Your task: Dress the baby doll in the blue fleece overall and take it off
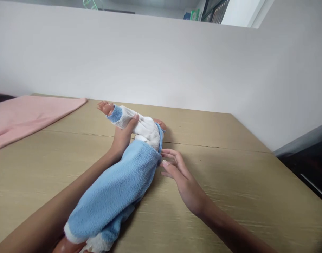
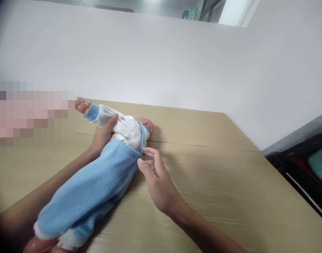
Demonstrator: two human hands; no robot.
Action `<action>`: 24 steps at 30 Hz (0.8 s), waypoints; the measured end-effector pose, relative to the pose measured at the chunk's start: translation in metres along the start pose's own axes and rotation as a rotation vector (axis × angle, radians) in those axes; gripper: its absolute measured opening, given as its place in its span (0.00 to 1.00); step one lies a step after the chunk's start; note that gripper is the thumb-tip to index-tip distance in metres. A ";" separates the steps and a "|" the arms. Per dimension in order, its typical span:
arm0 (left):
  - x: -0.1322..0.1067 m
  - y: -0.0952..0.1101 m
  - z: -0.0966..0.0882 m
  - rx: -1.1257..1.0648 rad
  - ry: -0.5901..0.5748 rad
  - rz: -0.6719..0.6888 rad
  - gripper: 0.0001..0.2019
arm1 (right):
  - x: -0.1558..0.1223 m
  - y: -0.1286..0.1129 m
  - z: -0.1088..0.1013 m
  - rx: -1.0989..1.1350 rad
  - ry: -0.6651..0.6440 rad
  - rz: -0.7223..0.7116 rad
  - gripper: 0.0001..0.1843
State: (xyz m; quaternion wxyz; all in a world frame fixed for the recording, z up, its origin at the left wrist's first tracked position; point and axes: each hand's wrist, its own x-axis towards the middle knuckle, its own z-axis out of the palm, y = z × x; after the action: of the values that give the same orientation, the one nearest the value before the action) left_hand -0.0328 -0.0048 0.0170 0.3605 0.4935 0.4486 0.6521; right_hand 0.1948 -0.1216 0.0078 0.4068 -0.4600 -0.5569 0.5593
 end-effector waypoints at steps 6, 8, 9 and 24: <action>-0.019 0.013 0.027 0.060 0.043 0.080 0.24 | -0.013 -0.002 0.006 -0.033 0.074 -0.058 0.26; -0.024 0.015 0.035 0.053 0.037 0.091 0.25 | -0.015 -0.003 0.007 -0.172 0.205 -0.230 0.23; -0.027 0.015 0.038 0.043 0.029 0.094 0.25 | -0.015 -0.004 0.008 -0.249 0.253 -0.328 0.21; -0.041 0.006 0.066 0.019 -0.021 0.102 0.21 | 0.021 -0.004 -0.017 -0.252 0.070 -0.502 0.13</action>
State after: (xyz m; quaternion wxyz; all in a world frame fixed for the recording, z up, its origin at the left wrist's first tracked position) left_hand 0.0412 -0.0290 0.0167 0.3269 0.5261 0.4252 0.6600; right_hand 0.2063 -0.0969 0.0110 0.4913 -0.3736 -0.7041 0.3513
